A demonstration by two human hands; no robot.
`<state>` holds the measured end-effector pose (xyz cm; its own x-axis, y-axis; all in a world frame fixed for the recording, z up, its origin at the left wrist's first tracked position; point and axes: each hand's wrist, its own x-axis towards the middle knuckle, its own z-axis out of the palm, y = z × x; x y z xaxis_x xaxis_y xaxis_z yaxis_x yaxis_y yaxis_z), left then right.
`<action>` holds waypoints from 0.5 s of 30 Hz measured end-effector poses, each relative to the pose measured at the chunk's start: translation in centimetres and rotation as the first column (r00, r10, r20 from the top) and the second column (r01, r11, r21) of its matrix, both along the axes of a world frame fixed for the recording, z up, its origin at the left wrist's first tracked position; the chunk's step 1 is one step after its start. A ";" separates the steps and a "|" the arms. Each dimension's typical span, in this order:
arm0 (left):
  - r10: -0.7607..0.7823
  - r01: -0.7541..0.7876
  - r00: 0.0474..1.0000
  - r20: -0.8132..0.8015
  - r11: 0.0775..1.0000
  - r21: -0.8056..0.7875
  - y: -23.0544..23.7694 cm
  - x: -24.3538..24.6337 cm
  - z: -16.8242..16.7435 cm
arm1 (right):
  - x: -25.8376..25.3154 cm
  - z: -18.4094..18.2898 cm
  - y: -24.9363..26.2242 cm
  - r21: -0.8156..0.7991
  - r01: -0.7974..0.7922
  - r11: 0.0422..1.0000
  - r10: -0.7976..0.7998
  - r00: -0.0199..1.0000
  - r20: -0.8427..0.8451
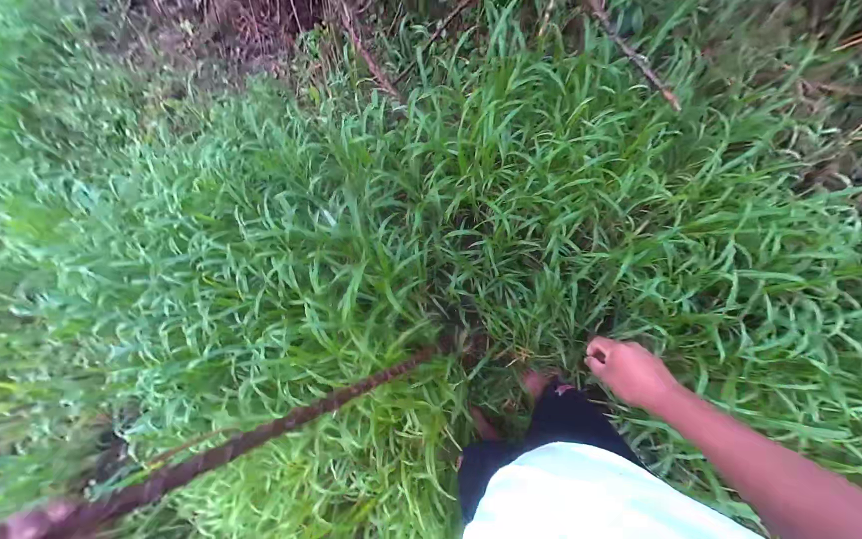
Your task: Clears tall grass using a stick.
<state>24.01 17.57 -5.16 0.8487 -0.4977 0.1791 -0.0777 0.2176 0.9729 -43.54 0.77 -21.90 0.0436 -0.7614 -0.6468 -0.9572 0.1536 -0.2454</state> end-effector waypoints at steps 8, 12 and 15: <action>0.014 -0.014 0.990 0.142 1.000 -0.008 -22.6 -8.5 6.9 | -7.2 -0.7 4.2 -0.051 0.096 0.994 -0.090 0.990 0.110; 0.255 -0.267 0.821 0.511 0.962 -0.052 -22.2 -16.9 5.4 | -10.3 -0.3 5.6 -0.093 0.147 0.985 -0.135 0.983 0.124; 0.145 -0.176 0.532 0.834 0.983 -0.059 -19.7 -24.4 0.1 | -12.0 -0.6 6.6 -0.112 0.175 0.978 -0.165 0.981 0.098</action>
